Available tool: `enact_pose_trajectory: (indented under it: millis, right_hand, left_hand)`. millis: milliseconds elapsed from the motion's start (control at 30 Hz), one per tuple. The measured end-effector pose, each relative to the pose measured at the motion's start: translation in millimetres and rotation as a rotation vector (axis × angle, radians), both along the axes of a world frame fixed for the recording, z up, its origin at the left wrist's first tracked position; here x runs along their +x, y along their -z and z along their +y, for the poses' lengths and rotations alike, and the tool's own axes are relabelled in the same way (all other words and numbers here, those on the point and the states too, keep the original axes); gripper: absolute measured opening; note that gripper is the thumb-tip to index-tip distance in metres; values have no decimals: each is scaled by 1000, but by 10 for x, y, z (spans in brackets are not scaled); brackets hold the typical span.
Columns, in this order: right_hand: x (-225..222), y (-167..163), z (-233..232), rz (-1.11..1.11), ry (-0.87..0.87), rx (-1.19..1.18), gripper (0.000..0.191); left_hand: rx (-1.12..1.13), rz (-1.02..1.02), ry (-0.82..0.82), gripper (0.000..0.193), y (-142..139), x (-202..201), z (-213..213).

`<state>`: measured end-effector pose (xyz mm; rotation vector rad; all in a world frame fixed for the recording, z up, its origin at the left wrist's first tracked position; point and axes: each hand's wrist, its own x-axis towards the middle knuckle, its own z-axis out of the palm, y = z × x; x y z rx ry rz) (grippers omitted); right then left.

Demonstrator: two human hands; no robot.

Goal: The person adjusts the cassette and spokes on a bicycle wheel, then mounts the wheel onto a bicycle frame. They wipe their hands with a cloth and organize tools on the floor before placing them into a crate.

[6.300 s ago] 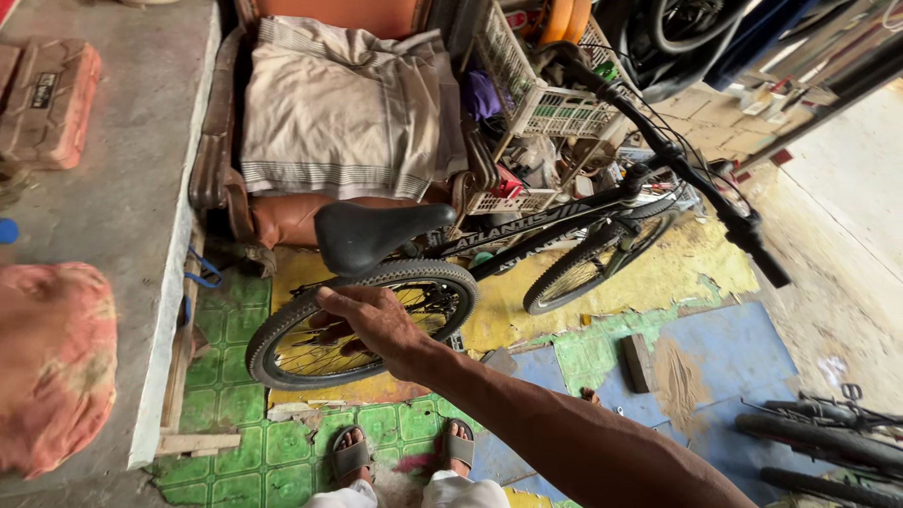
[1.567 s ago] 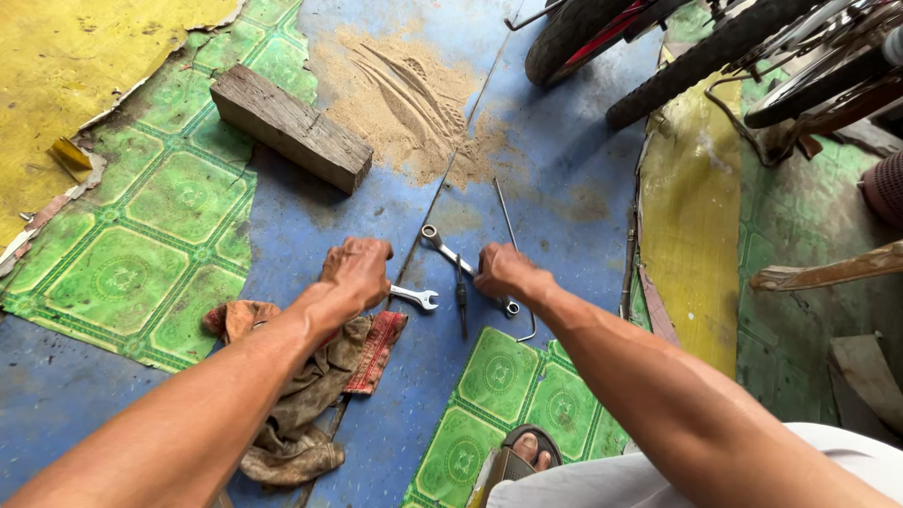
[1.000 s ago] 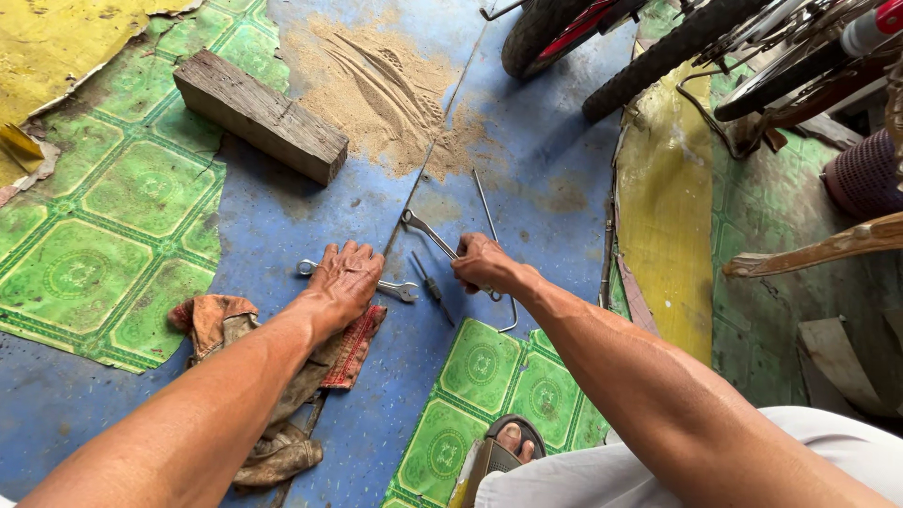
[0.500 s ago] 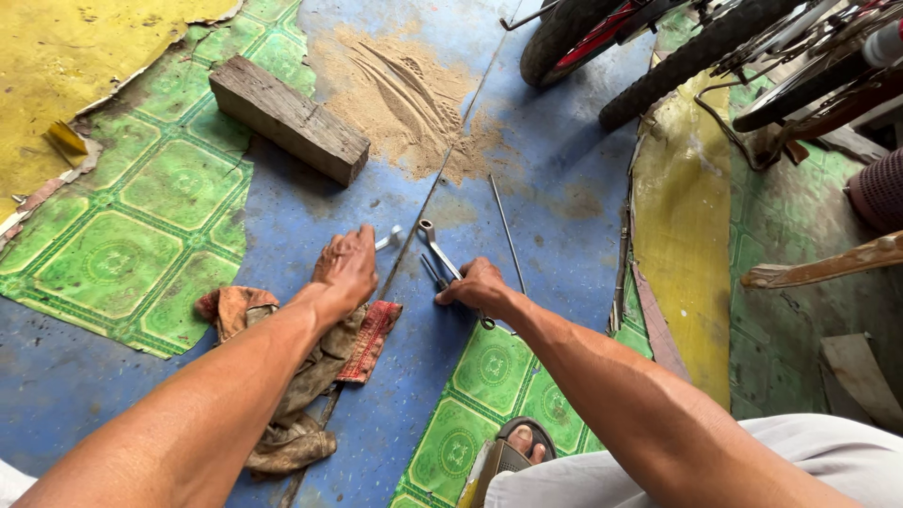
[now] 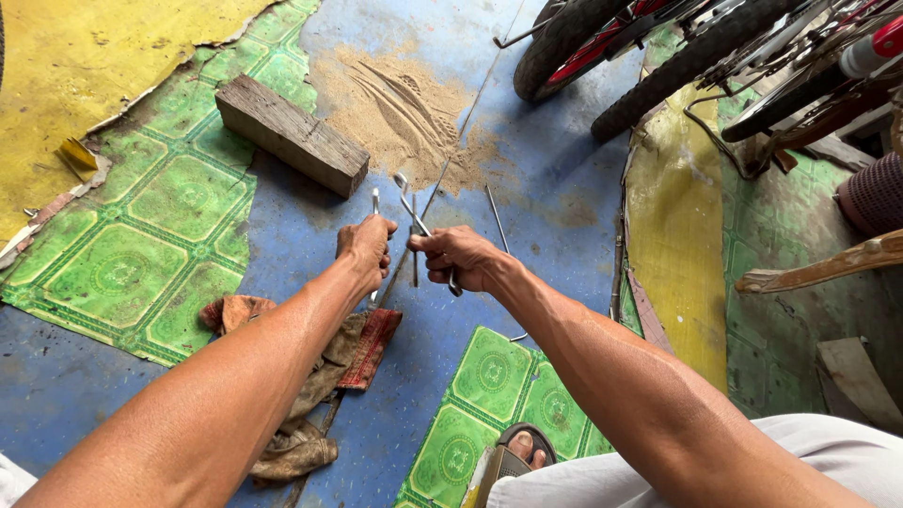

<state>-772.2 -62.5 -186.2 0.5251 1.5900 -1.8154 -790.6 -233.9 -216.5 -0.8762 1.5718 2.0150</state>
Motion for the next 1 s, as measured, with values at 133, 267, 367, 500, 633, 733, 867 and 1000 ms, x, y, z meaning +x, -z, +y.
enact_pose_trajectory:
  millis: [133, 267, 367, 500, 633, 733, 867, 1000]
  right_hand:
    - [-29, -138, -158, 31, -4, -101, 22]
    - [-56, -224, -270, 69, 14, -118, 23]
    - [-69, -267, -305, 116, 22, -81, 25]
    - [-74, -275, -318, 167, -10, 121, 23]
    - [-73, -208, -331, 212, -4, 52, 14]
    - [-81, -154, -325, 263, -20, 104, 17]
    - [-70, -80, -337, 325, -2, 148, 22]
    - [-40, -8, -383, 376, 21, 163, 23]
  left_hand:
    - [100, -10, -51, 33, -165, 25, 38]
    - [251, 45, -159, 33, -187, 33, 55]
    - [214, 105, -171, 29, -145, 30, 27]
    - [175, 184, -130, 26, -108, 2, -29]
    - [199, 185, -121, 25, -125, -38, -40]
    - [190, 148, -123, 23, -133, -54, -24]
    - [238, 122, -116, 21, -93, -72, -14]
    - [309, 123, -149, 17, -46, -100, -14]
